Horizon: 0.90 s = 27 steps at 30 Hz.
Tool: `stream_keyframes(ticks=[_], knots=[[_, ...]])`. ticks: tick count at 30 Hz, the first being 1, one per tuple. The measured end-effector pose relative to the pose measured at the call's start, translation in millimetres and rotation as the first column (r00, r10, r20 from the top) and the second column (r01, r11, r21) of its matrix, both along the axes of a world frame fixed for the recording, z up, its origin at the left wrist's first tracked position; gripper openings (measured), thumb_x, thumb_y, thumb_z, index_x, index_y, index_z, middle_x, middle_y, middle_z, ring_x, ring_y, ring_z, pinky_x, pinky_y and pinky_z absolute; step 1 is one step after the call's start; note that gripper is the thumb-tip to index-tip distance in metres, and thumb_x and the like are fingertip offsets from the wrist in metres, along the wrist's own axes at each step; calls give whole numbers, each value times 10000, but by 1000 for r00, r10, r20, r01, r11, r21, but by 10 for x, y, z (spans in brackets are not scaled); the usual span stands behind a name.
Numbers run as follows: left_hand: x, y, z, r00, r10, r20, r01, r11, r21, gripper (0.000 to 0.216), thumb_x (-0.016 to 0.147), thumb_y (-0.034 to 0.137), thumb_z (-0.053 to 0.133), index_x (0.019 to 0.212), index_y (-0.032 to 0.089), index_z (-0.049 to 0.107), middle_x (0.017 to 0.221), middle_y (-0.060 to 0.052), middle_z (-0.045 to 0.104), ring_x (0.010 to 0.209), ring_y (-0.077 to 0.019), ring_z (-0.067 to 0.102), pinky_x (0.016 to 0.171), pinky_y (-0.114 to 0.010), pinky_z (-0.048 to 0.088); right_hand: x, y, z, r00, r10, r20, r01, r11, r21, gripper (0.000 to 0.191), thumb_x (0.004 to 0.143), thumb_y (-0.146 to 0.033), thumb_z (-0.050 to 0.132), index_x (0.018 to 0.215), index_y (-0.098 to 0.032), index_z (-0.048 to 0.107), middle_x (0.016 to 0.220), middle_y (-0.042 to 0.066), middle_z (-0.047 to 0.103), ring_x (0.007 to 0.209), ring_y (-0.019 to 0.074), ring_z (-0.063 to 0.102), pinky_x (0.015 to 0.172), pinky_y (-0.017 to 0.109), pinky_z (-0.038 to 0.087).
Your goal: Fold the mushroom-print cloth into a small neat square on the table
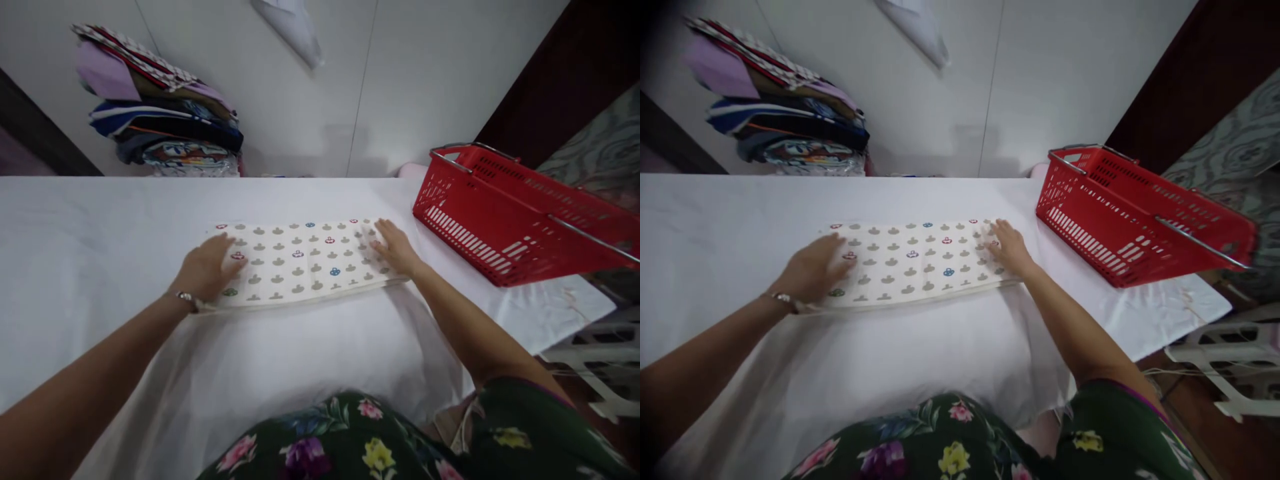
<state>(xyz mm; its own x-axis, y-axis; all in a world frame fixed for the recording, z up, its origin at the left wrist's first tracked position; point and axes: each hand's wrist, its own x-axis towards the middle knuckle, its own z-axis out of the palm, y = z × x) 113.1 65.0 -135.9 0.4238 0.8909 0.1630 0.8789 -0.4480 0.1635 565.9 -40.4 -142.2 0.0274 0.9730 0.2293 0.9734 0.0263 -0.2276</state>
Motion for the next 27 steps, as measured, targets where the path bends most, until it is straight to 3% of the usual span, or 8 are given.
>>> stream_keyframes(ticks=[4, 7, 9, 11, 14, 16, 21, 27], knots=[[36, -204, -79, 989, -28, -145, 10, 993, -119, 543, 873, 503, 249, 1333, 230, 348, 1463, -50, 267, 1344, -238, 209, 1065, -516, 140, -109, -317, -127, 999, 1, -36, -10, 972, -234, 540, 879, -522, 344, 1361, -278, 348, 1458, 35, 239, 1358, 232, 146, 1071, 522, 107], [5, -150, -74, 992, -12, -122, -10, 983, -182, 571, 871, 521, 231, 1335, 211, 351, 1468, -59, 251, 1349, -238, 192, 1061, -517, 136, -70, -358, -131, 970, -64, -235, 19, 982, -189, 515, 864, -523, 367, 1297, -256, 450, 1425, 41, 317, 1346, 222, 193, 1080, 484, 132], [-32, -183, -63, 996, -1, -89, -14, 985, -170, 570, 874, 505, 225, 1322, 186, 376, 1446, -76, 300, 1339, -235, 222, 1060, -490, 169, -9, -405, -107, 889, -119, -442, 110, 993, -46, 504, 856, -527, 361, 1215, -219, 536, 1352, 56, 431, 1296, 209, 309, 1056, 408, 246], [-74, -313, -78, 999, -7, -47, 3, 995, -102, 575, 869, 497, 231, 1300, 160, 408, 1407, -93, 369, 1321, -223, 267, 1057, -444, 213, 66, -514, -98, 755, -179, -631, 285, 956, 69, 509, 833, -538, 374, 1111, -175, 596, 1218, 79, 554, 1160, 196, 469, 958, 337, 375], [-134, -585, -158, 990, -136, -37, 138, 989, 49, 592, 830, 534, 296, 1268, 166, 448, 1369, -90, 426, 1296, -215, 319, 1068, -414, 214, 164, -747, -141, 578, -308, -756, 482, 876, 12, 491, 781, -548, 423, 960, -136, 621, 967, 91, 651, 814, 155, 594, 714, 268, 467], [-166, -711, -222, 966, -249, -71, 257, 958, 131, 590, 804, 546, 341, 1265, 197, 457, 1364, -78, 435, 1283, -221, 342, 1084, -420, 181, 192, -878, -187, 533, -381, -755, 517, 853, -66, 465, 758, -547, 447, 853, -126, 619, 799, 81, 654, 611, 120, 553, 557, 233, 435], [-198, -697, -303, 954, -293, -65, 299, 915, 271, 526, 826, 485, 286, 1160, 186, 562, 1295, -90, 509, 1191, -222, 452, 1052, -378, 266, 149, -943, -233, 578, -442, -686, 491, 860, -139, 419, 730, -544, 499, 673, -139, 589, 511, -1, 530, 442, 78, 420, 438, 200, 318], [-199, -646, -302, 956, -284, -67, 292, 930, 221, 512, 831, 451, 252, 1142, 214, 584, 1225, -66, 574, 1156, -222, 492, 1031, -392, 298, 112, -782, -139, 643, -525, -557, 489, 842, -229, 277, 579, -406, 696, 653, -156, 604, 451, -37, 485, 443, 86, 428, 457, 202, 309]])
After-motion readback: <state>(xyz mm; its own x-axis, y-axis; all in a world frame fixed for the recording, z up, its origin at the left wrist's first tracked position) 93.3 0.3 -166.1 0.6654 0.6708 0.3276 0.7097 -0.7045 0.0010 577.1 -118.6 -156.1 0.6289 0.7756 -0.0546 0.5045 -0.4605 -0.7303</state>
